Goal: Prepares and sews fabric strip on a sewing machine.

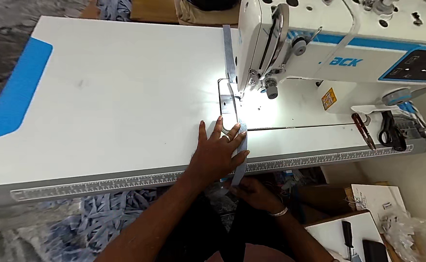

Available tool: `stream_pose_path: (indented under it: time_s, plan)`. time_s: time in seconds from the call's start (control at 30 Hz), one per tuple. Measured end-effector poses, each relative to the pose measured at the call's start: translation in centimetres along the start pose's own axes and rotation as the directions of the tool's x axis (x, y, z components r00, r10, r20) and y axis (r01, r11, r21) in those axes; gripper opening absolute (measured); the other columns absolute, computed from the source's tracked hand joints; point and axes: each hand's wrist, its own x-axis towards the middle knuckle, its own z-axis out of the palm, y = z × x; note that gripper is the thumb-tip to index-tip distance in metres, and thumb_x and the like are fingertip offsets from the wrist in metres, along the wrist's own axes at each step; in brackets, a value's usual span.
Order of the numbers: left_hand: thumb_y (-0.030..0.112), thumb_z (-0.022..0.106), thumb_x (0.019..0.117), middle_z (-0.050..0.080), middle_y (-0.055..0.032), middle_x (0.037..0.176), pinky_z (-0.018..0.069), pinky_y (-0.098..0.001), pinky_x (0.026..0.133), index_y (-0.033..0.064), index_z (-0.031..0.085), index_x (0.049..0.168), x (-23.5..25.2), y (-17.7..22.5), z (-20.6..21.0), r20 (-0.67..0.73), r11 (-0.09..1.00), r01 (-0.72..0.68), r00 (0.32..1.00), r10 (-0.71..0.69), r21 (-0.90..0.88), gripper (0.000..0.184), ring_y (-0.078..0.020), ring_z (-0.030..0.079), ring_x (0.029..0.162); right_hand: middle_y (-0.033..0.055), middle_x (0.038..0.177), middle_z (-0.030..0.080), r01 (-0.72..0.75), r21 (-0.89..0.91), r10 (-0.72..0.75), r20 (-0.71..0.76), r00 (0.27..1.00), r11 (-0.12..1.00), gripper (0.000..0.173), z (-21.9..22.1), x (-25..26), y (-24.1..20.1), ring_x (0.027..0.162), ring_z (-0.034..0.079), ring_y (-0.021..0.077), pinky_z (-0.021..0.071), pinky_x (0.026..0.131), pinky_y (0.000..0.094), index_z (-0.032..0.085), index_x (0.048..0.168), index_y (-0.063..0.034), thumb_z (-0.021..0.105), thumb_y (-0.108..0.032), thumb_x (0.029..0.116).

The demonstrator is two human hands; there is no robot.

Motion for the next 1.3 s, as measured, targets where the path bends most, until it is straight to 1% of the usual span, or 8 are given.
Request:
stream_pose_path:
  time_s: [0.1, 0.23, 0.4, 0.53, 0.77, 0.87, 0.97, 1.3]
  plan:
    - [0.066, 0.027, 0.1032, 0.042, 0.0066, 0.163, 0.0071, -0.08, 0.116, 0.034, 0.052, 0.152, 0.1, 0.0, 0.1, -0.021, 1.0, -0.008, 1.0, 0.008, 0.0, 0.064, -0.0399, 0.02, 0.157, 0.0032, 0.105, 0.073, 0.001, 0.009, -0.001, 0.067, 0.998, 1.0, 0.024, -0.2, -1.0, 0.0, 0.09, 0.067, 0.0069, 0.0566, 0.083, 0.0267, 0.07, 0.115, -0.0038, 0.057, -0.022, 0.1054]
    - [0.063, 0.026, 0.1038, 0.044, 0.005, 0.162, 0.0086, -0.0793, 0.116, 0.0347, 0.054, 0.15, 0.1, 0.0, 0.3, -0.035, 1.0, 0.001, 0.999, -0.001, 0.012, 0.061, -0.0397, 0.021, 0.157, 0.0019, 0.101, 0.072, -0.092, 0.028, 0.089, 0.091, 0.992, 0.995, 0.027, 0.4, -2.1, -0.5, 0.085, 0.064, 0.0023, 0.0538, 0.08, 0.0219, 0.071, 0.116, -0.0045, 0.055, -0.025, 0.1063]
    - [0.066, 0.027, 0.1031, 0.042, 0.0049, 0.163, 0.0076, -0.0793, 0.116, 0.0344, 0.053, 0.151, 0.1, -0.1, 0.3, -0.034, 1.0, -0.005, 0.999, 0.005, 0.004, 0.063, -0.0398, 0.021, 0.157, 0.0007, 0.099, 0.073, -0.105, 0.04, 0.102, 0.064, 0.993, 0.994, 0.026, 0.4, -2.6, 0.1, 0.084, 0.065, 0.0028, 0.0544, 0.078, 0.0226, 0.072, 0.111, -0.0055, 0.058, -0.026, 0.105]
    - [0.067, 0.027, 0.1029, 0.042, 0.0045, 0.163, 0.0082, -0.0787, 0.116, 0.0351, 0.053, 0.151, 0.2, 0.1, 0.2, -0.023, 1.0, 0.001, 1.0, -0.001, 0.006, 0.063, -0.0402, 0.02, 0.157, 0.002, 0.095, 0.071, -0.1, 0.023, 0.099, 0.067, 0.993, 0.995, 0.029, 0.8, -2.9, 0.5, 0.08, 0.063, 0.0041, 0.0536, 0.075, 0.0233, 0.072, 0.113, -0.0052, 0.058, -0.029, 0.1052]
    - [0.068, 0.028, 0.1019, 0.042, 0.0038, 0.163, 0.008, -0.0786, 0.116, 0.0363, 0.052, 0.151, 0.1, 0.1, 0.1, -0.018, 1.0, -0.004, 1.0, 0.005, 0.005, 0.064, -0.04, 0.02, 0.157, 0.0024, 0.097, 0.071, -0.113, -0.011, 0.113, 0.063, 0.992, 0.994, 0.029, 0.9, -2.9, 0.4, 0.084, 0.066, 0.0057, 0.0553, 0.078, 0.0252, 0.071, 0.112, -0.0056, 0.059, -0.031, 0.1044]
    - [0.069, 0.029, 0.1013, 0.043, 0.0042, 0.163, 0.0078, -0.0785, 0.117, 0.0364, 0.053, 0.151, 0.0, 0.0, 0.2, -0.027, 1.0, -0.002, 1.0, 0.002, 0.001, 0.064, -0.0396, 0.02, 0.157, 0.002, 0.096, 0.073, -0.103, -0.016, 0.104, 0.048, 0.993, 0.995, 0.028, 0.8, -2.9, 0.1, 0.082, 0.066, 0.0049, 0.0551, 0.076, 0.0235, 0.071, 0.111, -0.005, 0.057, -0.029, 0.1054]
    - [0.07, 0.028, 0.1012, 0.041, 0.0052, 0.164, 0.0073, -0.0782, 0.117, 0.0367, 0.053, 0.151, 0.1, 0.0, 0.2, -0.023, 1.0, -0.003, 1.0, 0.003, 0.002, 0.065, -0.0394, 0.02, 0.157, -0.0001, 0.092, 0.071, -0.078, -0.013, 0.078, 0.009, 0.997, 0.997, 0.026, 0.8, -3.0, -0.2, 0.075, 0.061, 0.0016, 0.0509, 0.069, 0.0201, 0.071, 0.106, -0.0051, 0.055, -0.025, 0.1061]
    - [0.061, 0.025, 0.1064, 0.043, 0.0065, 0.163, 0.0073, -0.0783, 0.117, 0.0362, 0.055, 0.149, 0.0, 0.1, 0.1, -0.041, 1.0, -0.009, 0.999, 0.009, -0.001, 0.058, -0.0407, 0.02, 0.157, -0.0004, 0.093, 0.072, -0.047, 0.026, 0.048, -0.029, 0.998, 0.999, 0.023, 0.5, -3.1, 0.3, 0.078, 0.064, 0.002, 0.0532, 0.072, 0.021, 0.071, 0.103, -0.0041, 0.055, -0.02, 0.106]
